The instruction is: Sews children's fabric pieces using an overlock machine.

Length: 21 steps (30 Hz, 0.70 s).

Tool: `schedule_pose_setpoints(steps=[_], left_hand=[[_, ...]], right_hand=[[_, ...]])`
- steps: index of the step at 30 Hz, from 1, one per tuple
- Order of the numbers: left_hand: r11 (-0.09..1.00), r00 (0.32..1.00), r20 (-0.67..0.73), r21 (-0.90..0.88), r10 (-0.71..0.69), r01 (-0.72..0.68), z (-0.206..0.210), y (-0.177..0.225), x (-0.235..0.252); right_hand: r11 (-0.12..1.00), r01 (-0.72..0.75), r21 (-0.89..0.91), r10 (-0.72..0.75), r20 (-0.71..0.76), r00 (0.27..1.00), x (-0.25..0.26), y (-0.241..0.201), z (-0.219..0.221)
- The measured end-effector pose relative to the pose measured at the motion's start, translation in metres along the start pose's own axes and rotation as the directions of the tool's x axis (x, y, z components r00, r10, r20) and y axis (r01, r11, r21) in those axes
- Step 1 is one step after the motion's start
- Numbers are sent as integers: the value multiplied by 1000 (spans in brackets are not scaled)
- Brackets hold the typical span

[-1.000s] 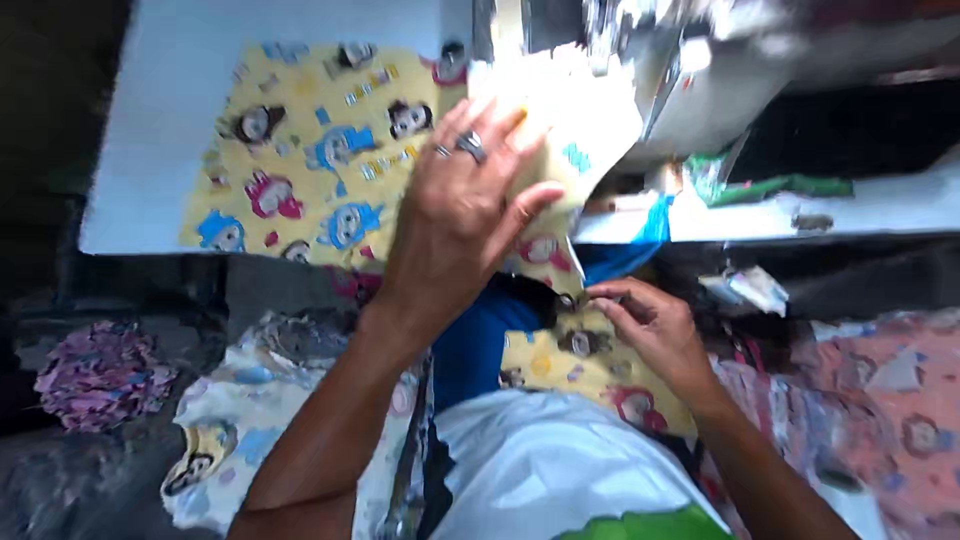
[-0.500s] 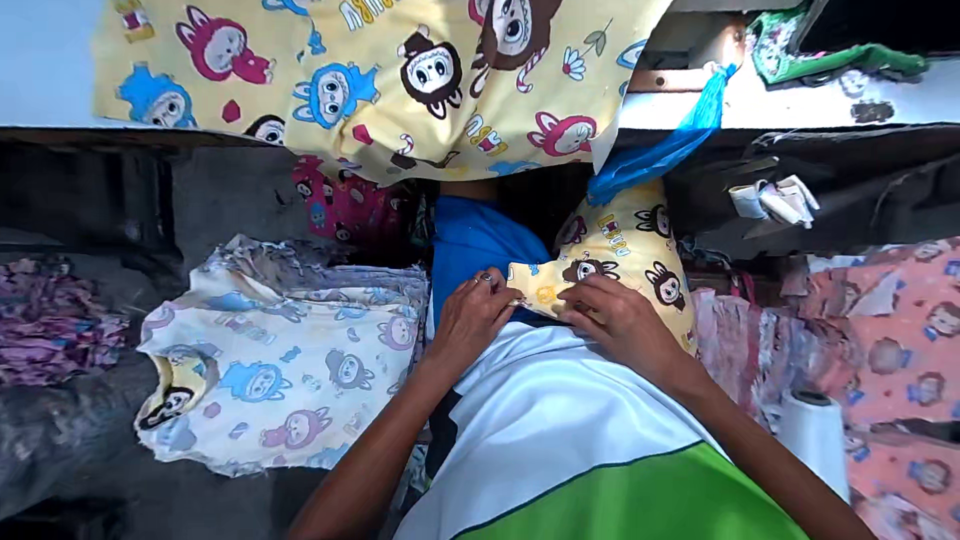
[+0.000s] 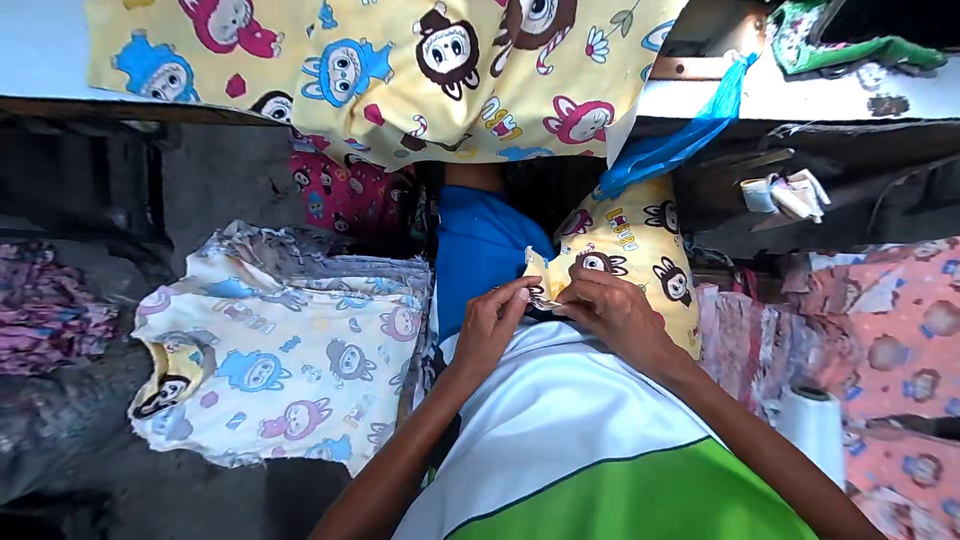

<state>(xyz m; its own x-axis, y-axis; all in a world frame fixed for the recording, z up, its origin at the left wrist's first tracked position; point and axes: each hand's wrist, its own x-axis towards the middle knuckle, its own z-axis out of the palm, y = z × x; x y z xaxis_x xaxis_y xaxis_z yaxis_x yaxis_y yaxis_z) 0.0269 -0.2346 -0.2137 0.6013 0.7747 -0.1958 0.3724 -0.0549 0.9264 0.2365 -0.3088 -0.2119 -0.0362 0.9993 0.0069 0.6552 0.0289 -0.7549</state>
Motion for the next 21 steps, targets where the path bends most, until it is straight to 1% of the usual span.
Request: schedule_pose_setpoints(steps=[2,6,8,9,11,12,14,15,16,18,19,20,21], left_hand=[[998,999,1,-57,-39,39,0,2,1],[990,992,-69,-103,-107,100,6,5,4],[987,988,-77,-104,-134,125,9,4,5],[983,986,-67,-121,-150,141,9,5,5],[973,983,2,-142,-185,184,3,6,1],[970,977,65,-123,-201,208,-3,6,-3],[973,951,218,-23,-220,231,-19,7,-17],[974,933,281,32,-226,226,-26,6,-24],[970,914,325,65,-243,235,-32,5,-29],[946,881,345,86,-322,312,-35,6,-33],[930,860,356,104,-366,353,-35,7,-30],[918,841,370,140,-395,370,-34,9,-25],[913,830,382,193,-406,358,-34,11,-20]], right_hand=[[998,-38,46,37,23,999,0,1,0],[988,-69,141,61,62,996,1,5,0],[978,-105,178,100,38,994,0,5,1],[966,-144,215,144,14,989,0,5,0],[902,-254,350,288,-49,956,-3,8,-7],[853,-315,417,377,-73,923,-6,13,-16],[794,-395,462,509,-150,847,-19,28,-41],[801,-416,430,537,-210,817,-28,39,-55],[828,-434,356,539,-289,791,-39,50,-67],[843,-521,133,520,-444,729,-58,66,-89],[830,-558,6,489,-489,722,-65,71,-96],[815,-568,-110,451,-494,743,-69,73,-101],[808,-554,-202,417,-469,779,-69,74,-104]])
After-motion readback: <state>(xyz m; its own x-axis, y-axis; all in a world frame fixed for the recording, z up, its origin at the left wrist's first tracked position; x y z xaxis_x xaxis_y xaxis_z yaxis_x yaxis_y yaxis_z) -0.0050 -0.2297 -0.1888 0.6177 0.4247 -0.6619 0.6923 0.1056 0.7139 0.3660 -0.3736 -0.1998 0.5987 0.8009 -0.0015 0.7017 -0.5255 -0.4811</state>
